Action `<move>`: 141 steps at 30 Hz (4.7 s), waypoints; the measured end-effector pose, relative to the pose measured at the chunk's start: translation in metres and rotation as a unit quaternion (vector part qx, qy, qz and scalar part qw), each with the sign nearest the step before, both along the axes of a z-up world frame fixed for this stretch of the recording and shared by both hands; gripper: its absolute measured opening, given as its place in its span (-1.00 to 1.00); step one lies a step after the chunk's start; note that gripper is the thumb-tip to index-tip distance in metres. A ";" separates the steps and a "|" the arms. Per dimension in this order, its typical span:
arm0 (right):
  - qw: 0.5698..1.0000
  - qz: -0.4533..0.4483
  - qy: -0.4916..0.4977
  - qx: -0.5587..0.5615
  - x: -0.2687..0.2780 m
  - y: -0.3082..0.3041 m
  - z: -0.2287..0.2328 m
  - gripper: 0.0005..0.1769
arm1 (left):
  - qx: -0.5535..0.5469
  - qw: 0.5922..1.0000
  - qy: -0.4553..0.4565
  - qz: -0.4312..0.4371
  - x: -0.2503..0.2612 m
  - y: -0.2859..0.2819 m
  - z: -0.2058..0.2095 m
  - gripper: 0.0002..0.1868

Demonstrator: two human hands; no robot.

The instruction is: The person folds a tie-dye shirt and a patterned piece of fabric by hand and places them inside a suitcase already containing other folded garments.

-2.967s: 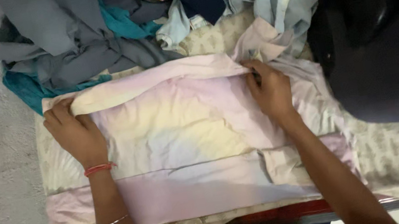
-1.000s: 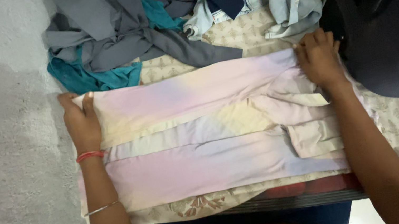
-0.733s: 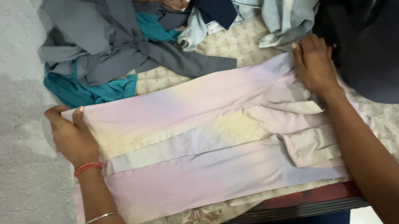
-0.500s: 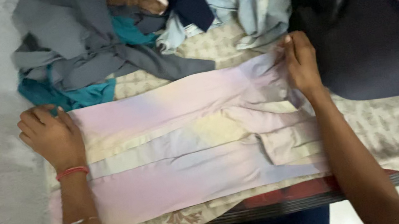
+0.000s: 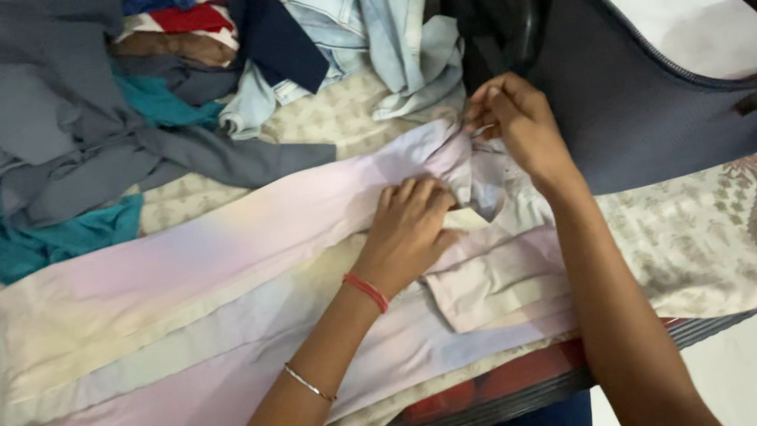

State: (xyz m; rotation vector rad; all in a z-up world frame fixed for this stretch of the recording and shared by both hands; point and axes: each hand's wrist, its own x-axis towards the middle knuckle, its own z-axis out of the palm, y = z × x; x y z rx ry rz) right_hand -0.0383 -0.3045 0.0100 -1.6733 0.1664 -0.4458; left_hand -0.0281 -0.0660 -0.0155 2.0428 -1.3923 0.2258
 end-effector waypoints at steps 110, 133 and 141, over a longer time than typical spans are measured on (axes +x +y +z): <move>0.651 0.271 0.378 -0.600 -0.085 0.105 0.085 -0.56 | 0.170 0.923 -0.166 0.303 0.015 0.240 0.013 -0.78; 0.756 0.042 0.218 -0.616 -0.011 0.067 -0.025 -0.12 | 0.011 0.913 0.028 0.407 0.004 0.343 0.016 -0.62; 0.783 0.117 0.204 -0.576 -0.009 0.088 -0.048 -0.06 | 0.090 0.942 -0.062 0.318 0.010 0.282 -0.011 -0.46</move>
